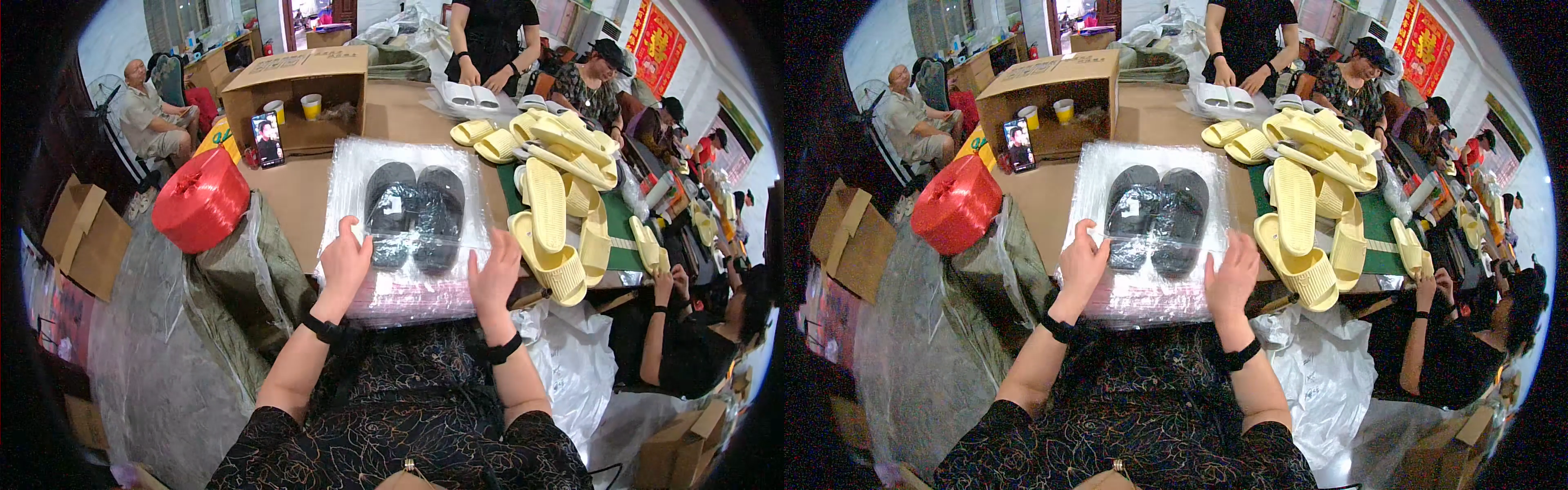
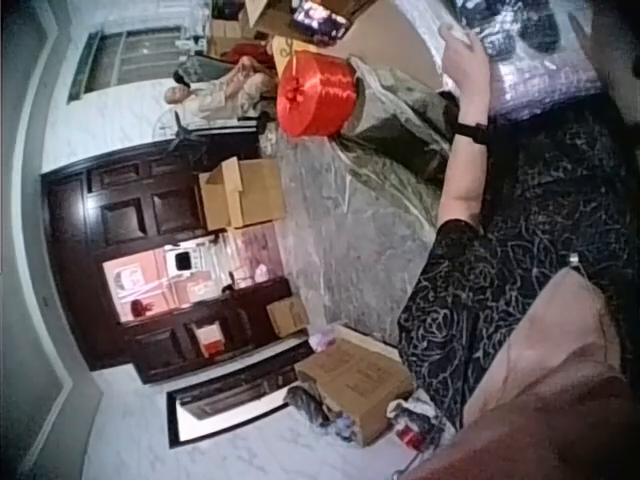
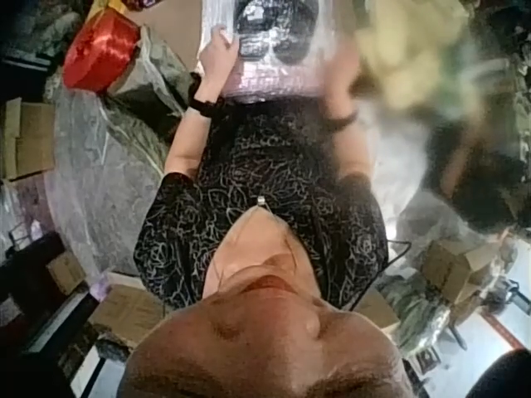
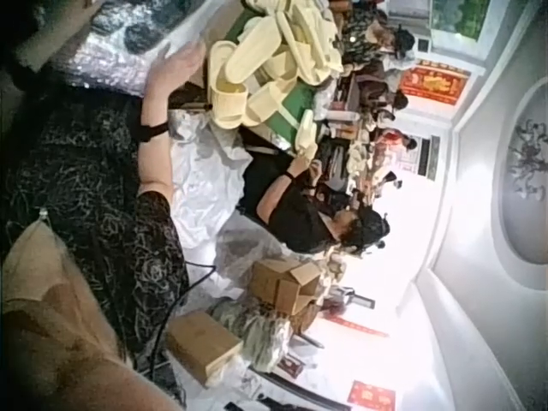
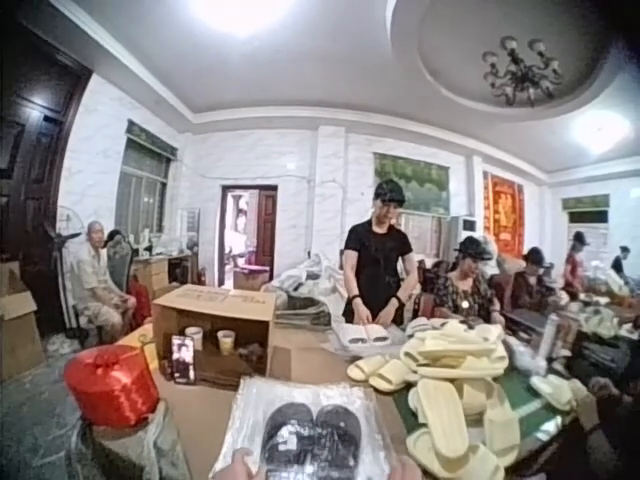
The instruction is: Packing pairs of slippers into plastic bags and placing them into a sack.
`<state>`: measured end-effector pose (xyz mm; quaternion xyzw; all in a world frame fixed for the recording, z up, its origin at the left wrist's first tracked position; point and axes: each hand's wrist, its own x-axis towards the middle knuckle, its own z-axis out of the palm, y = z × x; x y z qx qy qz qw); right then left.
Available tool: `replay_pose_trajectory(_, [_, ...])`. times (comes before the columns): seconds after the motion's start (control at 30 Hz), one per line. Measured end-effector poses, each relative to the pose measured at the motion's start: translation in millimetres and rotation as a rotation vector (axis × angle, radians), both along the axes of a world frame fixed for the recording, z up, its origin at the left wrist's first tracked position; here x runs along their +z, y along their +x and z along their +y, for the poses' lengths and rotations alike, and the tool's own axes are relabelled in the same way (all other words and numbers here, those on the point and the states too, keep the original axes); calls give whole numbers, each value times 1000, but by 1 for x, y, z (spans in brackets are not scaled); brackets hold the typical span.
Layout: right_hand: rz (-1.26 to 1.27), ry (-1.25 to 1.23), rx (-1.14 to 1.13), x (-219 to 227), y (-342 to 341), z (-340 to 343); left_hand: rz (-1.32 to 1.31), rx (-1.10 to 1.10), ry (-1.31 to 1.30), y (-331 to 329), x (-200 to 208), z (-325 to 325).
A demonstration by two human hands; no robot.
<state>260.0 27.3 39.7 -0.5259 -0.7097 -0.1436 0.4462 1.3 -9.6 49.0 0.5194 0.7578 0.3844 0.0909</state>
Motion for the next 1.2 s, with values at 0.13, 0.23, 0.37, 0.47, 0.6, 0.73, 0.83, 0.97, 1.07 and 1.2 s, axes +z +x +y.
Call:
replay_pose_trajectory(0.13, [-342,-98,489,-1,-27,-19,554,-199,484,6,1,-7])
replay_pose_trajectory(0.23, [-466,-174,560,-22,-41,-11,551,-495,345,11,-14,-2])
replay_pose_trajectory(0.37, [-341,-381,456,-35,-26,5,519,-368,134,-5,-51,5])
replay_pose_trajectory(0.47, [-150,-405,386,-43,-11,22,399,-346,85,-4,-46,10])
replay_pose_trajectory(0.6, [-14,-387,339,-48,-16,30,190,-231,110,-4,-40,16])
replay_pose_trajectory(0.73, [77,-417,210,-40,-25,30,-52,-219,-58,-16,-36,31])
replay_pose_trajectory(0.83, [59,-447,148,-38,-25,32,-451,-377,-382,-13,15,33])
replay_pose_trajectory(0.97, [130,-368,189,-30,-25,24,-1165,-452,-173,1,7,27])
replay_pose_trajectory(1.07, [262,-311,227,-35,-21,25,-1372,-484,-45,18,7,18])
replay_pose_trajectory(1.2, [677,-506,406,-16,-14,20,-1431,-612,54,25,13,0])
